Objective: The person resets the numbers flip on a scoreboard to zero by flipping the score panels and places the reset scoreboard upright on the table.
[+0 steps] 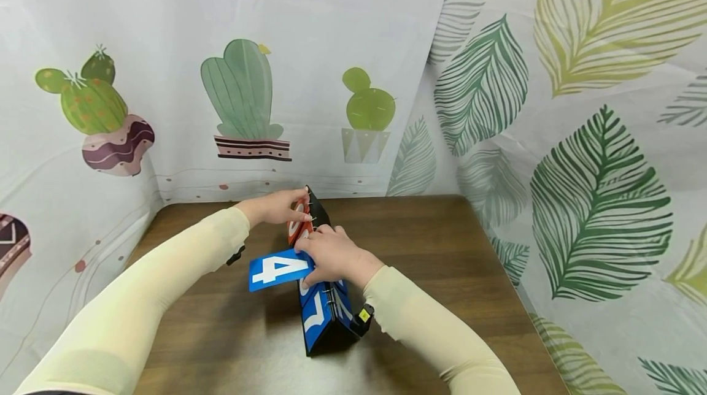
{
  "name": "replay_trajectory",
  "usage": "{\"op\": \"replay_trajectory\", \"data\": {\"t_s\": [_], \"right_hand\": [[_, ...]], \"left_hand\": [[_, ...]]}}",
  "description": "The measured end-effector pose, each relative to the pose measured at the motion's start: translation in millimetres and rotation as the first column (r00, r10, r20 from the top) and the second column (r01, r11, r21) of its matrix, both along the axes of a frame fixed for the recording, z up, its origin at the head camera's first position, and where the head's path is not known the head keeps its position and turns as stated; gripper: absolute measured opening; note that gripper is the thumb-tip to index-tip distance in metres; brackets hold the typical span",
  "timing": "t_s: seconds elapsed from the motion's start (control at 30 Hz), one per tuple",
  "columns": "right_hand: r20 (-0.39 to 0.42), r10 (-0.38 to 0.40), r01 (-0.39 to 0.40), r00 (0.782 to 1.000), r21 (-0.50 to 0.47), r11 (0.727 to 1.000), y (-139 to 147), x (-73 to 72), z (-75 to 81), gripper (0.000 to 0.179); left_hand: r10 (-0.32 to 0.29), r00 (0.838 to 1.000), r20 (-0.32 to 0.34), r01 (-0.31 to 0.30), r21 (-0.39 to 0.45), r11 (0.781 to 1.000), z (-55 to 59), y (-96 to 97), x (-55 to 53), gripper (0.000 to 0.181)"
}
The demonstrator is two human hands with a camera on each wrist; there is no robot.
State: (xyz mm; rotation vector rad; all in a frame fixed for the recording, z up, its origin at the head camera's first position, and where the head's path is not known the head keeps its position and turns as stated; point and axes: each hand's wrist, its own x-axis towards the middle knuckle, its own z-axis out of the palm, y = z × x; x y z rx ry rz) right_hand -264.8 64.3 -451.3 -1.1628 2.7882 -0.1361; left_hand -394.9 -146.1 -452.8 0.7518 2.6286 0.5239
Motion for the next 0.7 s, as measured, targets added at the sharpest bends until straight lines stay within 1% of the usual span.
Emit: {"op": "replay_trajectory", "data": {"t_s": [0.1,0.27,0.4,0.47,0.57,0.7], "right_hand": [[-0.031,-0.009,0.009,0.999,0.002,1.0,-1.4,0.4,-1.2,0.062],[-0.127,-0.023,0.028,0.992,0.036,0.999,-4.9,3.7,-1.3,0.06],[-0.21,-0.037,0.052,0.977,0.065,0.997,-8.7,8.0,-0.2,0.064],[-0.231,-0.04,0.058,0.972,0.075,0.995,-10.0,9.3,0.2,0.067],[-0.23,-0.034,0.056,0.973,0.092,0.994,-10.3,9.2,1.3,0.07],[-0.16,-0.008,0.026,0.987,0.109,0.994,-6.4,5.7,6.2,0.06]], "left_hand": [[-0.004,1.0,-0.001,0.004,0.002,1.0,-0.6,-0.4,-0.9,0.045],[-0.002,1.0,-0.005,0.002,-0.005,1.0,-0.6,0.0,0.5,0.045],[-0.002,1.0,-0.012,0.002,-0.01,1.0,-0.8,0.3,1.0,0.045],[-0.002,1.0,-0.012,0.002,-0.008,1.0,-0.7,0.4,0.9,0.045],[-0.003,1.0,-0.011,0.003,0.0,1.0,-0.4,0.4,0.5,0.045],[-0.004,1.0,0.001,0.004,0.013,1.0,-0.6,0.0,0.0,0.045]]}}
